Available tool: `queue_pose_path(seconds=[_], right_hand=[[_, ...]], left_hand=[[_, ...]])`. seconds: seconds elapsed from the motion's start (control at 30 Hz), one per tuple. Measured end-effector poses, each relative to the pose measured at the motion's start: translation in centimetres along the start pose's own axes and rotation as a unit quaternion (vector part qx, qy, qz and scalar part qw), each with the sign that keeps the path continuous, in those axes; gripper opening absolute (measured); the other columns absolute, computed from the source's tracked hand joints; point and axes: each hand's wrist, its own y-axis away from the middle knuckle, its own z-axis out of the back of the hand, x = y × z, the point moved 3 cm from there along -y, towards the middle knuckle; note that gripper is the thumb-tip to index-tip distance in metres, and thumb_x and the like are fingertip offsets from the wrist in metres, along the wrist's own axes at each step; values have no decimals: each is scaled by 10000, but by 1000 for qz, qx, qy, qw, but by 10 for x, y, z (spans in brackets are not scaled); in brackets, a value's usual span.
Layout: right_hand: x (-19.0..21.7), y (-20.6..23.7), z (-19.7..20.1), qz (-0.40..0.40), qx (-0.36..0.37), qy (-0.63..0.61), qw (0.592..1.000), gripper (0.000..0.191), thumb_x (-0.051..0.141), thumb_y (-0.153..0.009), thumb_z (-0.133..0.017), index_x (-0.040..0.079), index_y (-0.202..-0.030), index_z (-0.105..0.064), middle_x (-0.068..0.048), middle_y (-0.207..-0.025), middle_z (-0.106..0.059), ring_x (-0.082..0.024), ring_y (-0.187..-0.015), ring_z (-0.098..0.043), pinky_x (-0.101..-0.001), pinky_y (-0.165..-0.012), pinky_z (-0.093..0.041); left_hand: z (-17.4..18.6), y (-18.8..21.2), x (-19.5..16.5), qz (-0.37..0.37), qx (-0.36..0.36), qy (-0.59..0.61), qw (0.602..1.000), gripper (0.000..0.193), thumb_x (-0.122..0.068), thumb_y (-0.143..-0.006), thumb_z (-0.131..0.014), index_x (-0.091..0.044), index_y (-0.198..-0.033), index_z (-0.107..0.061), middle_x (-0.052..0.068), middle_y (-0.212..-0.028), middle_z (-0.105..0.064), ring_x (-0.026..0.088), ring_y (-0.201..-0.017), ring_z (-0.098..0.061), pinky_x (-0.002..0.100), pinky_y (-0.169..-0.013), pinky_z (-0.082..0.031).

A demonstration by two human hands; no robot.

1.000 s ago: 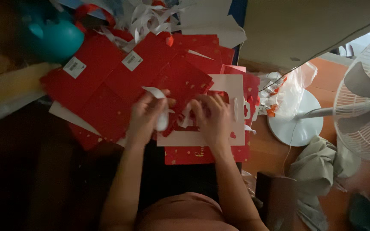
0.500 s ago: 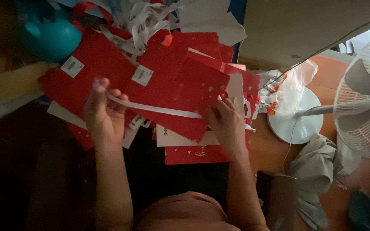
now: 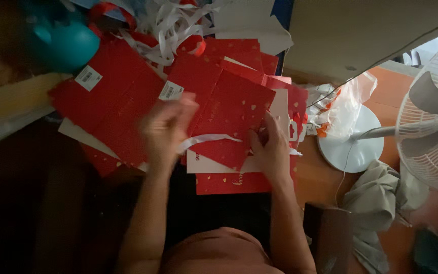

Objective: The person assembles red gift bags by threading white ribbons through the bag handles and tying them. They handle multiple bags one at a time, folding the bag flaps and securing the ribbons to form handles.

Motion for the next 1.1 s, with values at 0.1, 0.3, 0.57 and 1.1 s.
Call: queue_pose_path(seconds=[0.1,0.3,0.57,1.1], right_hand=[[-8,1,-4,31,-1,-22,999,543,39,-887,-710,20,-1401,-537,-123,-1022,-628,-238,-872,-679,-367,-740,-551],[-17,5,-6,52,-21,31,998,570,19,-901,-712,22,-1443,-538,-154,-1047,-654,-295,-924,-668,-401,-808,-537],[-7,5,-4,108,-35,39,993,544,33,-897,-686,37,-1431,-583,-129,-1225,-718,-303,-1049,-702,-422,-985,-514],[-20,3,1,3,69,-134,989,395,13,-887,-535,-25,-1260,-660,-125,-1093,-725,-256,-843,-716,-356,-719,-575]], left_hand=[[-52,7,-11,-68,135,-198,968,164,-189,-979,-764,-82,-1101,-785,45,-827,-782,104,-594,-694,247,-455,-520],[-87,20,-20,-174,152,-275,933,121,-129,-927,-776,-70,-1032,-774,50,-881,-776,117,-605,-707,252,-497,-540],[-92,18,-23,-217,186,-326,901,101,-127,-886,-776,-70,-970,-770,40,-824,-755,151,-508,-656,284,-443,-503],[-92,11,-29,-168,276,-328,888,138,-172,-940,-738,-74,-862,-682,64,-740,-726,152,-532,-686,289,-450,-522]])
